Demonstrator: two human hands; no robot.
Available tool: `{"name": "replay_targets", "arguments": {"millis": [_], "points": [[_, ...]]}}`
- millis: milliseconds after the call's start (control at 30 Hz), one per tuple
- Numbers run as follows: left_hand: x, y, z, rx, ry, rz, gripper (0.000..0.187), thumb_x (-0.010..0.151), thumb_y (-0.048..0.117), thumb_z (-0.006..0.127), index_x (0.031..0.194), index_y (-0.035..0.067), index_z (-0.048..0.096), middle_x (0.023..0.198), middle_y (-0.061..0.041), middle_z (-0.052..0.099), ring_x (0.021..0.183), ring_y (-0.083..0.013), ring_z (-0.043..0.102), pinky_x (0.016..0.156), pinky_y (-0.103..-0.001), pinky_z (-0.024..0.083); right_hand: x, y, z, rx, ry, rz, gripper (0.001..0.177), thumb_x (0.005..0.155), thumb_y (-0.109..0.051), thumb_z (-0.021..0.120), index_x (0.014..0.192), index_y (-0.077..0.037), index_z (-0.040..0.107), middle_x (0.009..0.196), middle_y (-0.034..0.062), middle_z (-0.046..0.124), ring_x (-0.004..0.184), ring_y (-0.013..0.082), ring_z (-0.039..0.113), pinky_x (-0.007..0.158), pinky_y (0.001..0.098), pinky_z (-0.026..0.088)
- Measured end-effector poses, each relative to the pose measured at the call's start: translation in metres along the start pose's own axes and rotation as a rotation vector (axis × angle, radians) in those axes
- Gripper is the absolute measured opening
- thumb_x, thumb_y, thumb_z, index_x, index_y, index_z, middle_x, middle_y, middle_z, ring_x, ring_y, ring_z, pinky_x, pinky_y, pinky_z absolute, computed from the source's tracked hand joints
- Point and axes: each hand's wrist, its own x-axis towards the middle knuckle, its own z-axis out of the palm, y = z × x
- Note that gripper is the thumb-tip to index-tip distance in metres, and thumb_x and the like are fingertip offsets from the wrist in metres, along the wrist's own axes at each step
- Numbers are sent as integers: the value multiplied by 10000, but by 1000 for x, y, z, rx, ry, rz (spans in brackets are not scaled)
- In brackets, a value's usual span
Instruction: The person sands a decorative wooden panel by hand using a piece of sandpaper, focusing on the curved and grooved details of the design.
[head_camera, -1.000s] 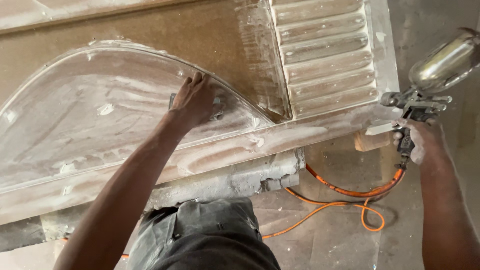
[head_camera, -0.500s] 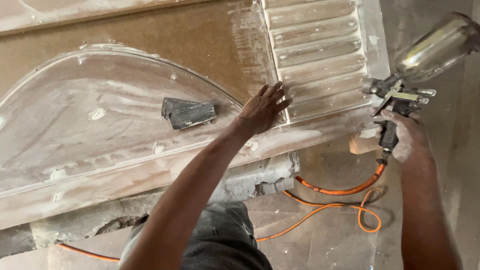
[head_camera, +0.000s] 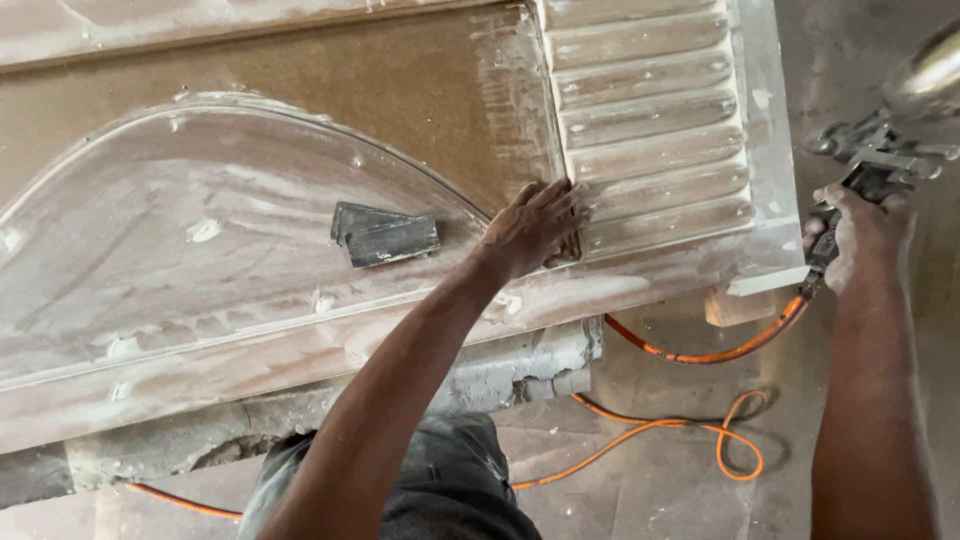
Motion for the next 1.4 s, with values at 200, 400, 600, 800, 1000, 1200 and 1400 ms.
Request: {"name": "replay_targets", "arguments": {"millis": [200,400,600,800,1000,1200,1400], "points": [[2,-35,-32,-21,-165,96,540,1023,349,607,1538,340,444,1719,-4,250,1581,-271,219,1315,-434,216,1,-8,55,-152,-161,54,151,961,-87,771,1029,-73,636,864,38,648,630,129,603,510,285,479],[-20,-90,-58,48,-11,-168,588,974,502,503,1534,364,389,1683,19,200,1545,-239,160,1261,-487,129,67,-24,105,-433,-204,-52,170,913,-98,806,959,-111,643,817,11,639,584,127,578,449,316,460],[-36,-101,-64,86,-8,-195,561,1049,557,354,1569,351,393,1717,2,154,1567,-251,131,1275,-496,79,176,-38,119,-383,-183,-183,160,964,-71,733,924,-53,579,752,50,607,524,153,584,422,349,459],[-32,-101,-68,82,-58,-208,547,1050,571,310,1565,394,362,1710,5,129,1569,-247,125,1286,-498,80,220,-3,131,-439,-263,-260,165,961,-57,767,936,-32,606,778,63,625,548,153,593,435,349,482],[-31,-103,-71,95,-114,-212,561,1040,582,278,1570,405,321,1712,27,103,1561,-242,103,1273,-502,62,224,3,147,-624,-130,-371,118,928,-47,769,922,-31,652,804,53,664,592,138,626,442,353,485],[-30,-102,-73,74,-112,-216,560,1039,588,284,1565,403,333,1708,20,113,1561,-250,111,1275,-511,71,250,11,134,-648,-191,-352,133,913,-59,789,928,-20,663,825,51,664,606,138,622,464,372,502],[-32,-101,-76,49,-69,-209,552,1039,584,299,1555,398,363,1701,2,147,1560,-257,130,1277,-516,86,270,3,133,-702,-309,-425,149,925,-45,812,979,-27,675,892,87,690,654,148,632,496,348,500]]}}
